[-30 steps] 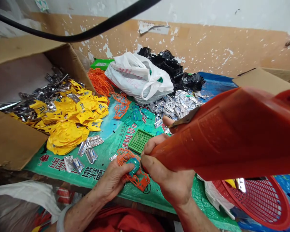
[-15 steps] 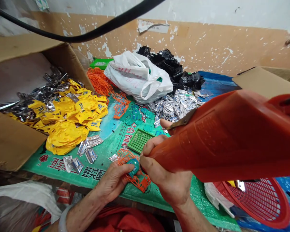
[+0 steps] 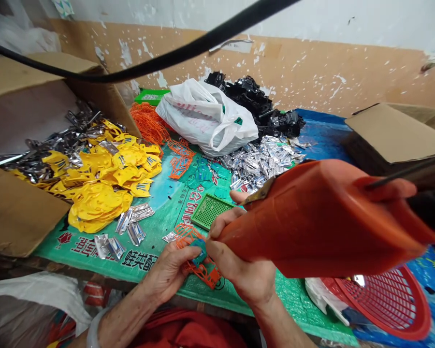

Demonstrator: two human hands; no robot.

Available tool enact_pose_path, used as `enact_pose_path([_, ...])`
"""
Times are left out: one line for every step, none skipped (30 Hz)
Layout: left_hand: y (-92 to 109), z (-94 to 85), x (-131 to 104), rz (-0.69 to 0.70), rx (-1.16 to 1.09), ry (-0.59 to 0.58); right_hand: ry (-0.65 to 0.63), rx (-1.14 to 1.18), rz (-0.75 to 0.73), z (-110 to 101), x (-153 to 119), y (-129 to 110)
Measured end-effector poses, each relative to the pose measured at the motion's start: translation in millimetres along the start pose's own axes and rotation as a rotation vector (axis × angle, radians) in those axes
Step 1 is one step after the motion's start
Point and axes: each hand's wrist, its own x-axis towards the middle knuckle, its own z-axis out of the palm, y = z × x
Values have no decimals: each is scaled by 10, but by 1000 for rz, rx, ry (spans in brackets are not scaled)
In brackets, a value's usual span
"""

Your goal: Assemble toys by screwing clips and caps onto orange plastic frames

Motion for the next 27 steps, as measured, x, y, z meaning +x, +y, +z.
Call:
enact_pose_path([16, -1, -1, 3, 12, -10, 0, 12, 0, 0, 10, -16])
enact_pose_path([35, -1, -4, 6, 30, -16, 2, 31, 4, -2, 29, -39])
enact_pose_path([54, -2, -8, 3, 53, -20, 14, 54, 8, -7, 58, -64])
enact_pose_path([72, -3, -12, -1, 77, -21, 37, 71, 4, -18, 99, -88])
enact_pose_path([86, -5, -16, -8, 98, -17, 75, 71, -11, -34, 149, -106])
enact_pose_path([96, -8, -19, -16, 114, -9, 127, 48, -36, -56, 206, -114])
enact_pose_path([99, -13, -22, -23, 124, -1, 190, 9, -67, -82, 267, -109])
enact_pose_path([97, -19, -24, -27, 127, 4, 247, -35, -90, -110, 327, -90])
enact_pose_path([91, -25, -26, -32, 125, 5, 288, -76, -101, -139, 382, -58])
enact_pose_path([81, -32, -26, -38, 123, 2, 317, -108, -101, -164, 429, -16])
enact_pose_path([70, -38, -26, -47, 125, -9, 333, -129, -92, -186, 465, 31])
enact_pose_path([58, -45, -26, -55, 129, -25, 335, -144, -79, -201, 490, 80])
enact_pose_path([47, -51, -25, -63, 137, -42, 334, -158, -66, -210, 505, 125])
enact_pose_path([37, -57, -23, -70, 144, -61, 331, -177, -55, -213, 511, 164])
enact_pose_path([29, -62, -21, -76, 145, -80, 330, -201, -51, -211, 511, 195])
enact_pose_path([23, -66, -17, -80, 141, -97, 328, -221, -48, -206, 508, 217])
enact_pose_path([19, -70, -13, -84, 133, -108, 328, -238, -44, -199, 505, 231])
enact_pose_path([17, -72, -8, -89, 120, -115, 329, -250, -42, -193, 502, 240])
enact_pose_path([15, -73, -3, -92, 105, -116, 334, -255, -40, -187, 502, 245])
enact_pose_path([15, -72, 1, -94, 92, -112, 336, -258, -33, -182, 503, 248])
enact_pose_path([15, -71, 4, -101, 84, -107, 334, -257, -22, -179, 506, 251])
enact_pose_path([17, -69, 5, -113, 77, -102, 330, -257, -10, -176, 509, 254])
enact_pose_path([18, -66, 5, -125, 70, -97, 328, -261, -3, -174, 511, 258])
enact_pose_path([20, -64, 3, -139, 64, -96, 325, -265, 2, -173, 512, 264])
enact_pose_path([21, -62, 1, -151, 58, -95, 324, -268, 5, -173, 512, 271])
enact_pose_path([22, -61, -2, -160, 52, -94, 323, -269, 6, -174, 511, 278])
enact_pose_path([23, -61, -4, -164, 45, -94, 324, -269, 6, -176, 508, 287])
